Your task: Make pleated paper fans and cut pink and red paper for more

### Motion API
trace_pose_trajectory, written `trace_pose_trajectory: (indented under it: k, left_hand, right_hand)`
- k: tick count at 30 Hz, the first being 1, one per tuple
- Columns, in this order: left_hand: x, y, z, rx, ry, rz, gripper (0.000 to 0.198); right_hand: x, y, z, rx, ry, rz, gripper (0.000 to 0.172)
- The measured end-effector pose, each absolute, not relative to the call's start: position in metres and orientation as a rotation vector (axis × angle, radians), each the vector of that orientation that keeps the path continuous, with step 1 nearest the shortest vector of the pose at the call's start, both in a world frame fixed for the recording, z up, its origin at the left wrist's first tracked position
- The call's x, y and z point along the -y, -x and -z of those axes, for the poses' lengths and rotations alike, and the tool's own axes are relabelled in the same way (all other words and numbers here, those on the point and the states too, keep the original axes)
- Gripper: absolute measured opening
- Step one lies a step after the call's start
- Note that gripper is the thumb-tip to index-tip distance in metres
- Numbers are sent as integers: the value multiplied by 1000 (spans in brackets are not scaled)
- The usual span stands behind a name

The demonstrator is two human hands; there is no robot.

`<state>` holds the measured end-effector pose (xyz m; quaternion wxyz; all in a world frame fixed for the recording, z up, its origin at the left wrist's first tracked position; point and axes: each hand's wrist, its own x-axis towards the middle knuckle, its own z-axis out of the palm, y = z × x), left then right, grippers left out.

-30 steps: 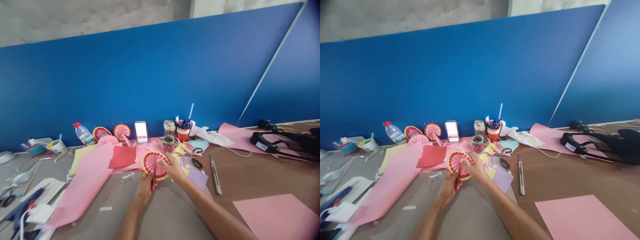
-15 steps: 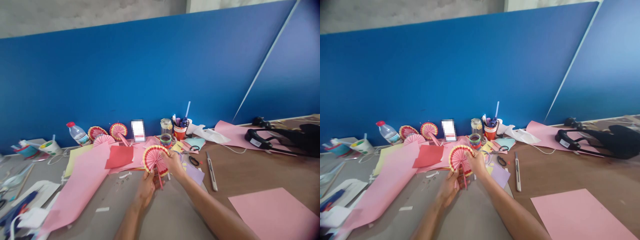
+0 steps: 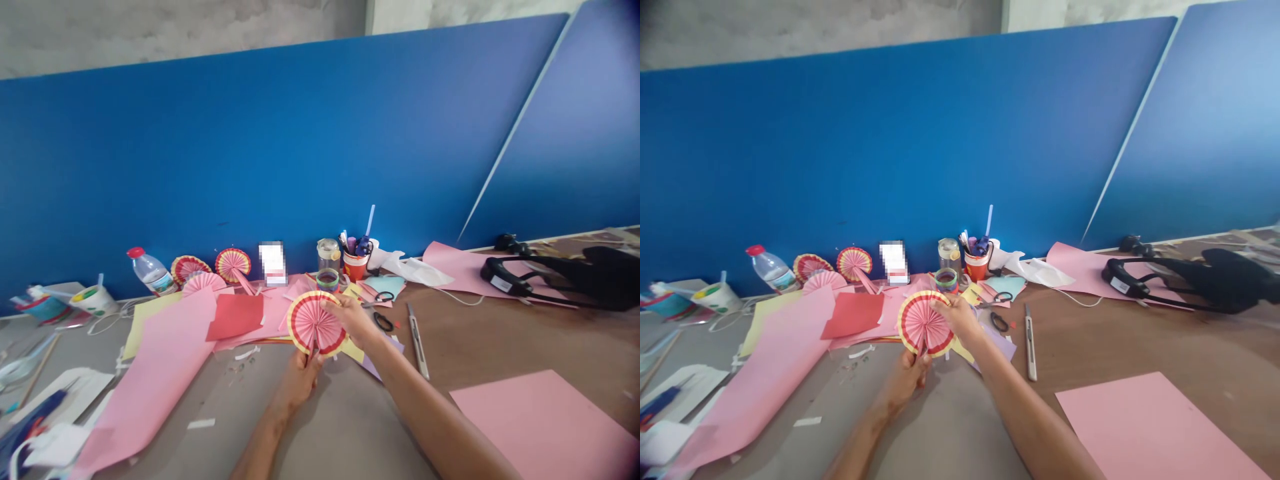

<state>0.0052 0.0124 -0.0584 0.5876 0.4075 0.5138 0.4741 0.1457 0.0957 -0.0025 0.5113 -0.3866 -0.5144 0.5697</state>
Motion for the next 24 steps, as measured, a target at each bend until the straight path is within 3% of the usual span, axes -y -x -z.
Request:
trace_pose_trajectory:
  k: [4, 10, 24]
  left_hand:
    - [-14, -5, 63, -1346, -1113, -1065, 46]
    - [-16, -4, 62, -1393, -1154, -1064, 48]
    - [-10, -1, 57, -1077, -1014, -1065, 49]
  right_hand:
    - [-96, -147, 0, 1175, 872, -1557, 35]
    - [-97, -146, 3, 1134, 880, -1577, 33]
    - [-99, -154, 3, 1010, 737, -1800, 31]
